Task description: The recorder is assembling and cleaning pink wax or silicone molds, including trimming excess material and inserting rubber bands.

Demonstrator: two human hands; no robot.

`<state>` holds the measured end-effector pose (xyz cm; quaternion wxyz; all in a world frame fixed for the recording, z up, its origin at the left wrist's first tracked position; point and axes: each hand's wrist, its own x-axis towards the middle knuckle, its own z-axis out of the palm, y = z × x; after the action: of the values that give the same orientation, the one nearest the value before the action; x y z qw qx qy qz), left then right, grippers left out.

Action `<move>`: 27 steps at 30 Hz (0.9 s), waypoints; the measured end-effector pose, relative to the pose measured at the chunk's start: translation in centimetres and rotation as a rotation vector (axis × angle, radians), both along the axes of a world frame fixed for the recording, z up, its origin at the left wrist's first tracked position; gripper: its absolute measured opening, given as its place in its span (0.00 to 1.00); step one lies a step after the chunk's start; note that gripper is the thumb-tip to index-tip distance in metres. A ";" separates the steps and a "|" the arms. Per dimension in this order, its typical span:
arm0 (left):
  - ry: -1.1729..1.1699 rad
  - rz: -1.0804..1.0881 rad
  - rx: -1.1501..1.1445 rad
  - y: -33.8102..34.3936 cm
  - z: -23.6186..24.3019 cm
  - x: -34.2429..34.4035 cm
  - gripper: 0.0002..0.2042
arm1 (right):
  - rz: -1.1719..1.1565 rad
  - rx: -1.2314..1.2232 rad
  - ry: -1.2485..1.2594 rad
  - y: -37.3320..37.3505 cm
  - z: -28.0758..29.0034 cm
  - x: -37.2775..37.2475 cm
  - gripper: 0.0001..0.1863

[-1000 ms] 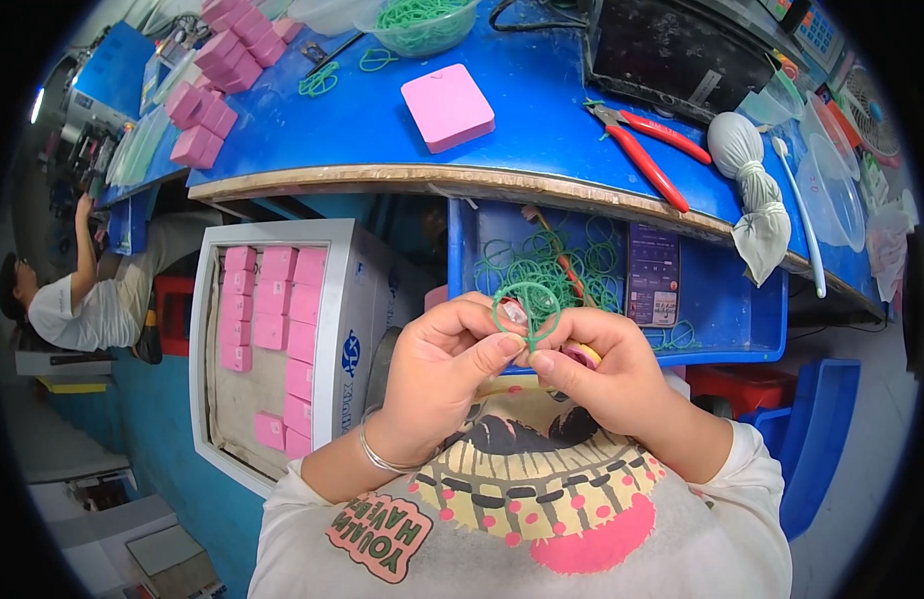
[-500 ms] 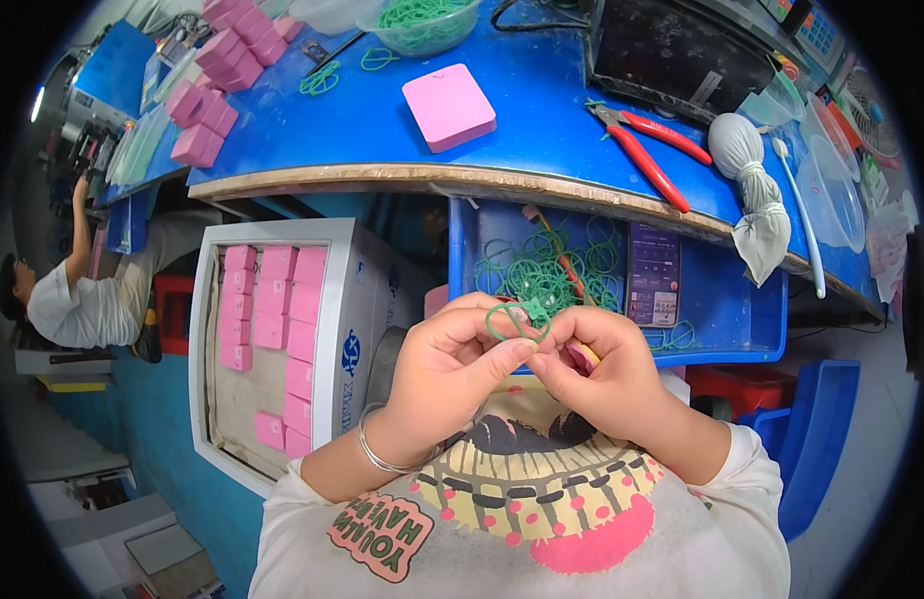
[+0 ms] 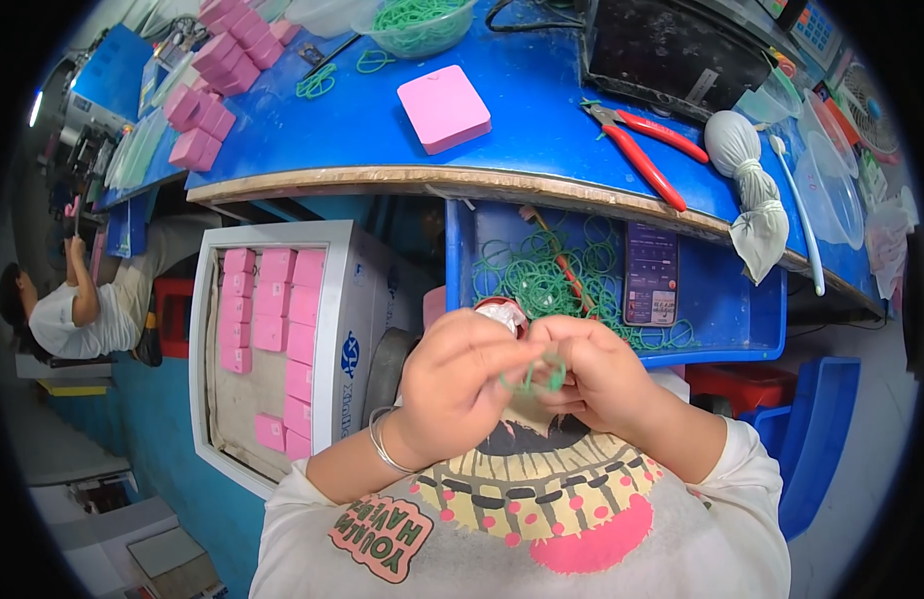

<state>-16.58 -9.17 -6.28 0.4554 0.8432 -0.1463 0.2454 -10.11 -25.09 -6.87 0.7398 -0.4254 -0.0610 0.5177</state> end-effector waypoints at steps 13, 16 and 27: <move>0.635 -0.206 -1.150 -0.3 -0.7 -0.5 0.05 | -0.216 -0.096 -0.691 -0.4 0.1 -0.4 0.05; 0.608 -0.165 -1.009 -0.8 0.0 -0.4 0.07 | -0.257 -0.067 -0.655 -0.4 0.3 -0.4 0.05; 0.534 -0.131 -0.953 0.7 1.2 -0.3 0.13 | -0.247 -0.064 -0.715 -1.4 1.2 -0.5 0.04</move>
<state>-16.88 -8.46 -5.10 0.8225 0.5657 0.0492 0.0331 -10.60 -26.52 -5.72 0.7150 -0.6062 -0.2475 0.2450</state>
